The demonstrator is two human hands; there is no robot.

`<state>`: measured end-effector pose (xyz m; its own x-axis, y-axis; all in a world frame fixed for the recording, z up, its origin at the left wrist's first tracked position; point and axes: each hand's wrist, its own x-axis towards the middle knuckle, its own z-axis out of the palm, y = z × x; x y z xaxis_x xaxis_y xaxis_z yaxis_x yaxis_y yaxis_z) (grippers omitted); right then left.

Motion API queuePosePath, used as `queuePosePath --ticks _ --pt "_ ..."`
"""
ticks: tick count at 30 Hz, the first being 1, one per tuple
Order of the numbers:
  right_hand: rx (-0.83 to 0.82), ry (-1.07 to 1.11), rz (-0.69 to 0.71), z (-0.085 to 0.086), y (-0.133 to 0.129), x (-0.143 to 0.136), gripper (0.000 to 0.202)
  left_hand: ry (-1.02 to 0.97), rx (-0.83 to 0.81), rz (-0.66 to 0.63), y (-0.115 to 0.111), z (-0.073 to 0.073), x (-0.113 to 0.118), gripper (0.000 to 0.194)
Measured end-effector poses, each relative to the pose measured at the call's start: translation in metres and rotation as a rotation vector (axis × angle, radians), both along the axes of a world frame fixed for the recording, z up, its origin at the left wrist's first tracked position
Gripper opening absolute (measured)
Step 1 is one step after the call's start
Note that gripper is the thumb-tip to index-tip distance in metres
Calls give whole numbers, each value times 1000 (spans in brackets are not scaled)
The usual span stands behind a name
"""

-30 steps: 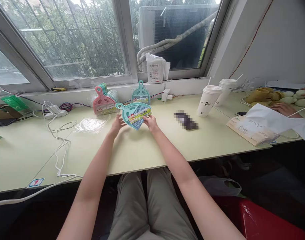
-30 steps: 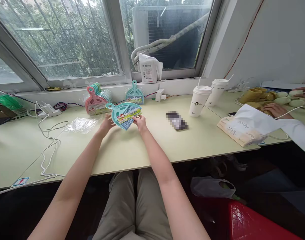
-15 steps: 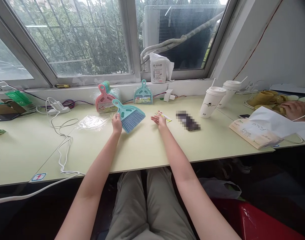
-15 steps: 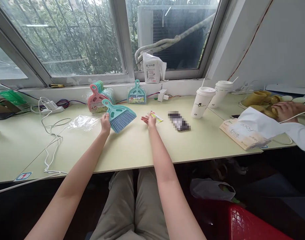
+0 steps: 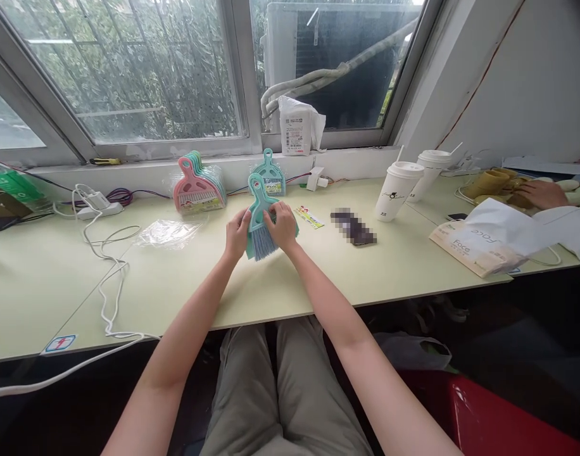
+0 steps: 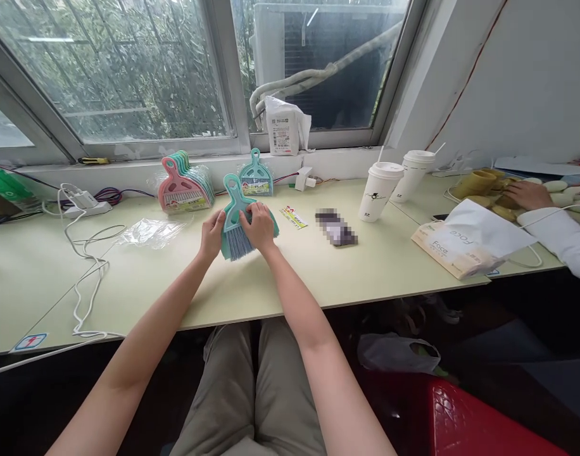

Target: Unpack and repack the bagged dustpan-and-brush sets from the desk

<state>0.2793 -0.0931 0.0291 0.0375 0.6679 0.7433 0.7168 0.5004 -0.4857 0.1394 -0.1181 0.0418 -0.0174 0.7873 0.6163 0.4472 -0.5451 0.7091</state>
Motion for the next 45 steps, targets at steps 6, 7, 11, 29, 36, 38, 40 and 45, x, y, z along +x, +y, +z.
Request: queuePosePath --ticks 6,7,11,29,36,38,40,45 --pt "20 9 39 8 -5 -3 26 189 78 129 8 6 -13 38" --pt "12 8 32 11 -9 -3 26 233 97 169 8 8 -19 36" --pt "-49 14 -77 28 -21 3 30 256 73 426 15 17 -63 34" --pt "-668 -348 -295 -9 11 42 32 457 -475 555 49 -21 -104 21" --pt "-642 -226 -258 -3 9 36 25 501 -337 566 51 -30 -98 18" --pt "-589 -202 -177 -2 6 27 22 466 -381 489 48 -31 -88 19" --pt "-573 -226 -57 -2 4 17 20 410 -445 243 41 -29 -74 22" --pt "-601 -277 108 -6 1 2 19 479 -118 -34 24 -19 -50 19"
